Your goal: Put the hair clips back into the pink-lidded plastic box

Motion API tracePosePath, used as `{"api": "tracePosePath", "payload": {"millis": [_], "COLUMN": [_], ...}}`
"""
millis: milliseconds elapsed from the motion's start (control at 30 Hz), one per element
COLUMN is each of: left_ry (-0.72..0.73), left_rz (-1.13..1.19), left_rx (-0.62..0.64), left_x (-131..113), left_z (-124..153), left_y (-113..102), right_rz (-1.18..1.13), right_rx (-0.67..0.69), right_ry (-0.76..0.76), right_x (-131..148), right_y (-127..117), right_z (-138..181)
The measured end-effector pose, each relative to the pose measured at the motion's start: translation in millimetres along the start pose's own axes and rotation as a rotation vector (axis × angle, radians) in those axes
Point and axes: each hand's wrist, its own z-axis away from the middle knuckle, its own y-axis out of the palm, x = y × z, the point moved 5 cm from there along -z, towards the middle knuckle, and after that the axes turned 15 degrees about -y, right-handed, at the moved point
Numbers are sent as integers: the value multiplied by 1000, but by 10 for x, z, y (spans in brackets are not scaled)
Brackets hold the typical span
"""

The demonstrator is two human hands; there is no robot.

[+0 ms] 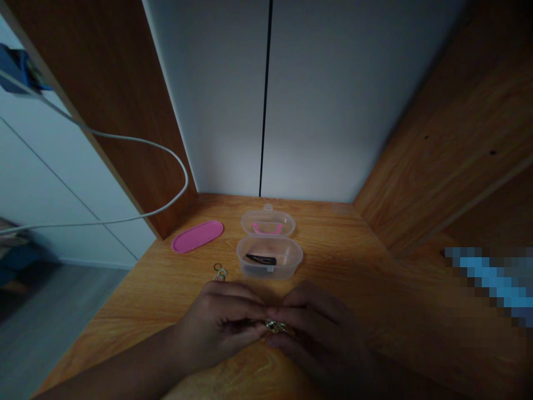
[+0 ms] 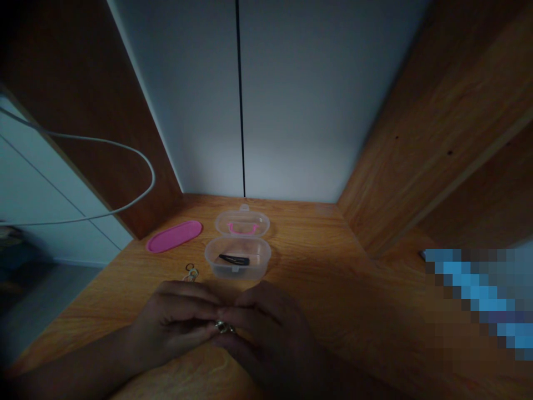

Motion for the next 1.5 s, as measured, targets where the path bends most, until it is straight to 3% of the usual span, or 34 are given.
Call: {"api": "tracePosePath", "payload": {"millis": [300, 400, 633, 767, 867, 1167, 1300, 1500], "left_ry": [24, 20, 76, -34, -137, -265, -279, -258], "left_rz": [-77, -62, -26, -223, -351, -312, -266, -238], "left_rx": [-28, -40, -248, -430, -424, -306, -314, -292], "left_x": [-22, -19, -107, -45, 81, 300, 330, 332], "left_z": [-13, -8, 29, -8, -38, -100, -111, -101], "left_y": [-12, -16, -202, -289, -258, -198, -218, -174], "right_rz": [-8, -53, -100, -146, -180, -121, -14, 173], "right_rx": [-37, -71, -338, -433, -470, -515, -551, -459], "right_ry": [57, 145, 482, 596, 654, 645, 595, 515], "right_x": [-61, -94, -293, -416, -485, -577, -558, -609], "right_y": [36, 2, -171, -192, -200, -308, -339, -311], "right_z": [36, 21, 43, 98, 140, 150, 146, 158]}}
